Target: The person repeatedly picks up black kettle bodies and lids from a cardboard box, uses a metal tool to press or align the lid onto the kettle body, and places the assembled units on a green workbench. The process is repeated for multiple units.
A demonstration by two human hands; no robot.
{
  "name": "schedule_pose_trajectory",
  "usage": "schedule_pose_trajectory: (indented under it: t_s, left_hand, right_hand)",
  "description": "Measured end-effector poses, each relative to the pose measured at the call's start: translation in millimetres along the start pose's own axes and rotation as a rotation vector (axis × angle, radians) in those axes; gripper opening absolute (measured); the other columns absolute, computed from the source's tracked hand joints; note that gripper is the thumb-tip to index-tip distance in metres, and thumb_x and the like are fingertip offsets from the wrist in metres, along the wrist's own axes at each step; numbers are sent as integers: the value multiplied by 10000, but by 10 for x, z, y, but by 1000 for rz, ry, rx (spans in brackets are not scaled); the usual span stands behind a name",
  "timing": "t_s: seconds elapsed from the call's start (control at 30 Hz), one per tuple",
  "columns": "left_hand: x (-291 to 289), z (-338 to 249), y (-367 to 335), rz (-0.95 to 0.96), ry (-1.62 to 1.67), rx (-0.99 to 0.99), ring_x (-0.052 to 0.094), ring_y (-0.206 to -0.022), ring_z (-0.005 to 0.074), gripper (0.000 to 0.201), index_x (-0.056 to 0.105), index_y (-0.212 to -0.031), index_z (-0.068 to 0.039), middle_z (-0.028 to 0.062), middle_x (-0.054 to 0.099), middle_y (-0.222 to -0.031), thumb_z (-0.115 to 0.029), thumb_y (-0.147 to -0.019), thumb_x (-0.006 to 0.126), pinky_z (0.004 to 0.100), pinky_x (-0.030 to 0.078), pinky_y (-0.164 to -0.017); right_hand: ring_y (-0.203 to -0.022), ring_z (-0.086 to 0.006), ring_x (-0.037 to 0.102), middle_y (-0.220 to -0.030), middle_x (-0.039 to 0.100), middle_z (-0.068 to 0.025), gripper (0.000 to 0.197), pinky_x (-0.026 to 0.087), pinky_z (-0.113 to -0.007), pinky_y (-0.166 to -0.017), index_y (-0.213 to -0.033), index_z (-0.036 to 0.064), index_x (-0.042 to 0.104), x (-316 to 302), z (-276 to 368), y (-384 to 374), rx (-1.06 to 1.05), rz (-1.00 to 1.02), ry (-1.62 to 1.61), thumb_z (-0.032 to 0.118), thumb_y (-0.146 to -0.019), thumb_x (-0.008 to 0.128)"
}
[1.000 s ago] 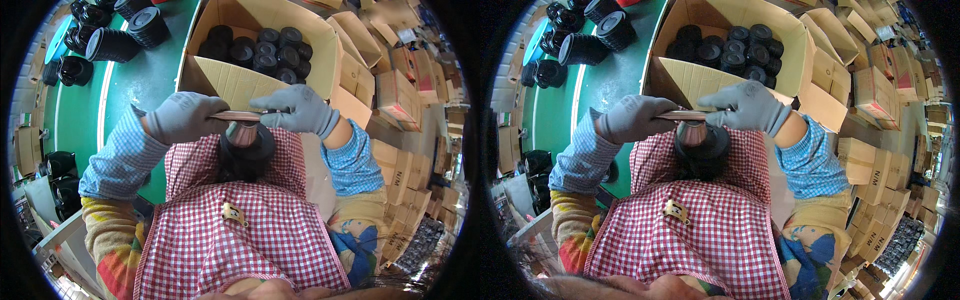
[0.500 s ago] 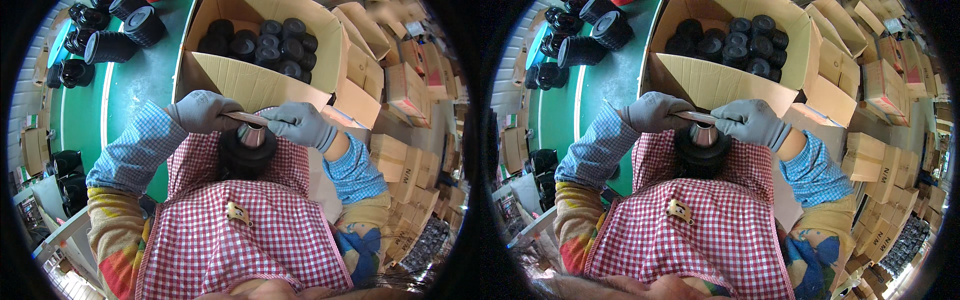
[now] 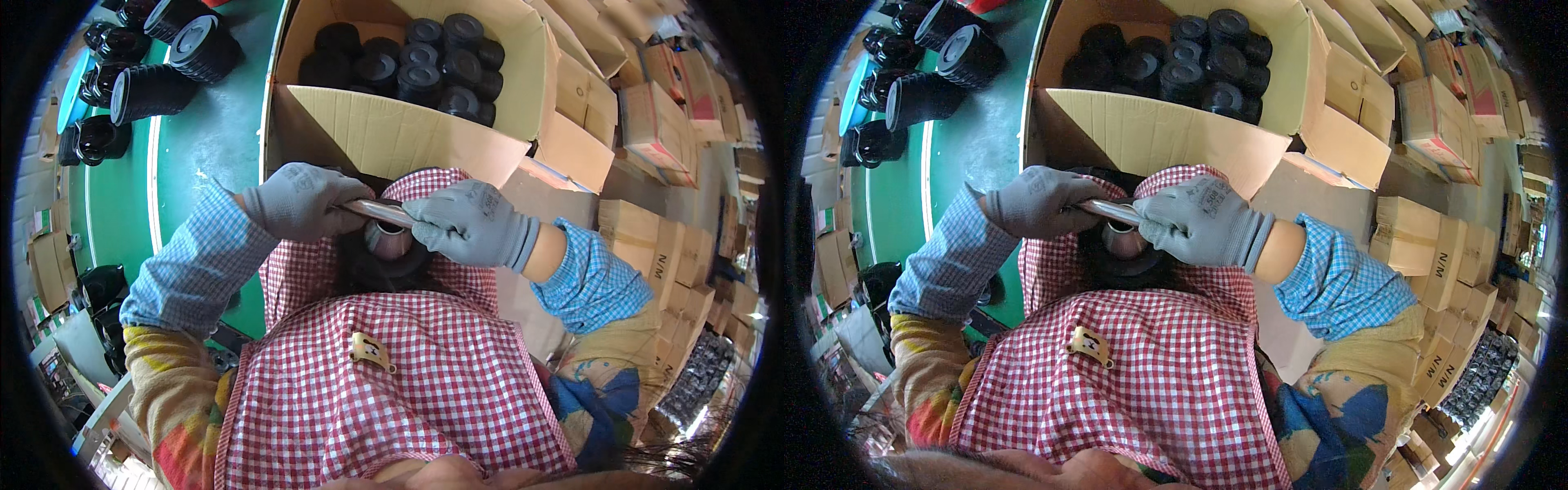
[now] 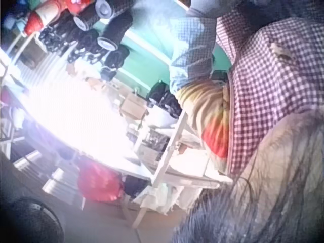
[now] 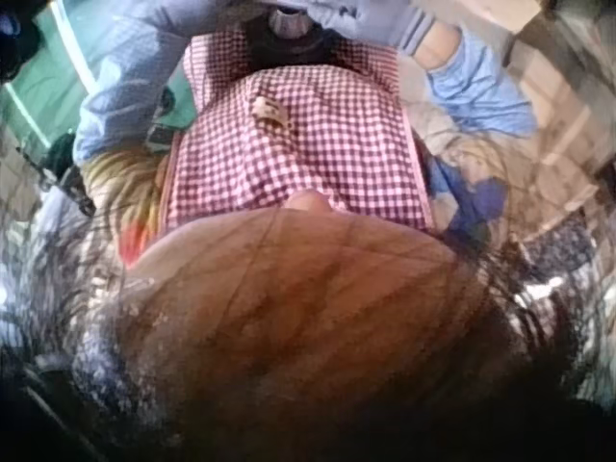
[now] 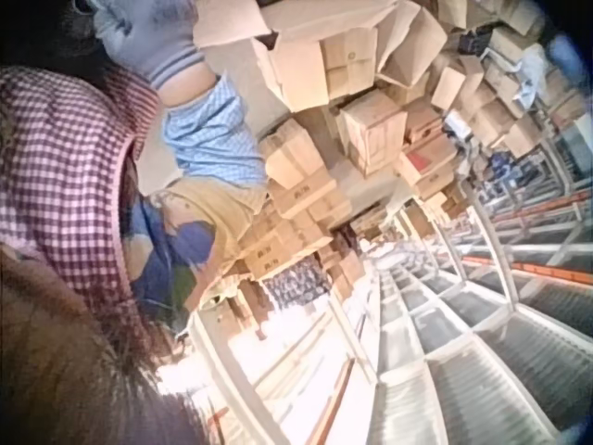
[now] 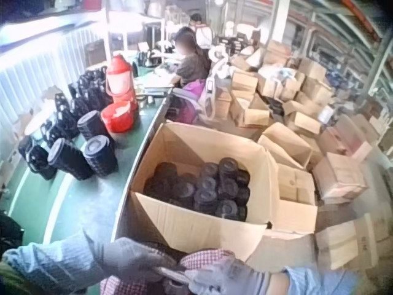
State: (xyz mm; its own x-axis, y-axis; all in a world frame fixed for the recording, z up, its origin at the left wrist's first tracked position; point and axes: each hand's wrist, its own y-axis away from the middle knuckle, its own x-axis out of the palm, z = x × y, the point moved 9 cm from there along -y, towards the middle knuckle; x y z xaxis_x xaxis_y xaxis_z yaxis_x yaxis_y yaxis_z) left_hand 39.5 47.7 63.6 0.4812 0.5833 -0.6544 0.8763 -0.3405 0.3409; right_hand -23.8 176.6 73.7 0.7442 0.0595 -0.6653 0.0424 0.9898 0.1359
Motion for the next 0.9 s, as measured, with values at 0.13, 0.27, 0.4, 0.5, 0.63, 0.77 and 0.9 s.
schedule_pose_trajectory:
  t_s: [0.13, 0.27, 0.4, 0.5, 0.63, 0.77, 0.9]
  left_hand:
    - [16, 190, -113, 82, 126, -98, 715, -925, 345, 442, 724, -1145, -37, 165, 739, -975, -422, -1014, 551, 449, 555, -868]
    - [222, 573, -329, -60, 133, -118, 710, -900, 344, 465, 755, -1065, -31, 190, 742, -932, -436, -1001, 536, 460, 536, -885]
    - [284, 611, -790, 107, 191, -195, 706, -888, 350, 449, 765, -1035, -46, 189, 743, -939, -421, -970, 527, 465, 530, -871]
    - [306, 692, -964, 41, 258, -182, 704, -879, 293, 389, 761, -1043, -50, 169, 736, -924, -351, -981, 522, 425, 540, -865]
    - [-154, 605, -400, -752, -40, 90, 645, -1138, 287, 416, 567, -1382, -69, 142, 625, -1301, -290, -1032, 533, 416, 518, -974]
    - [-162, -535, 161, -730, 17, 484, 629, -1049, 256, 357, 654, -1175, -79, 101, 641, -1161, -335, -927, 646, 404, 510, -863]
    - [374, -1220, -43, -621, -204, 526, 579, -989, 247, 387, 686, -1101, -166, 48, 624, -1076, -476, -869, 692, 428, 447, -836]
  right_hand:
    - [-1253, -373, 505, -1342, 543, -194, 499, 380, -503, -1053, -1370, 128, 560, 7, 9, -21, -263, -241, 11, 438, -978, 563]
    - [-1559, -362, 107, -1682, 149, -178, 827, 31, -561, -1236, -1627, 171, 243, 238, 84, -60, -281, -76, -40, 645, -978, 443]
    - [-1554, -392, 135, -1683, 183, -175, 893, 14, -565, -1241, -1632, 145, 212, 394, 542, -173, -230, 81, -227, 709, -960, 382]
    - [-1539, -392, 191, -1667, 186, -229, 906, 70, -547, -1247, -1635, 94, 129, 293, 518, -297, -136, 52, -420, 691, -983, 326]
    - [-1542, -341, 210, -1681, 155, -204, 685, 214, -436, -1243, -1639, 75, 62, 378, 59, -318, -306, -92, -1172, 398, -1085, 304]
    - [-1528, -295, 238, -1675, 195, -171, 742, 237, -433, -1227, -1636, 107, 118, 299, 0, -302, -190, -12, -1417, 529, -1052, 295]
    - [-1426, -270, 444, -1597, 380, -181, 922, 306, -472, -1188, -1598, 123, 314, 312, 54, -343, -81, 12, -1505, 785, -958, 274]
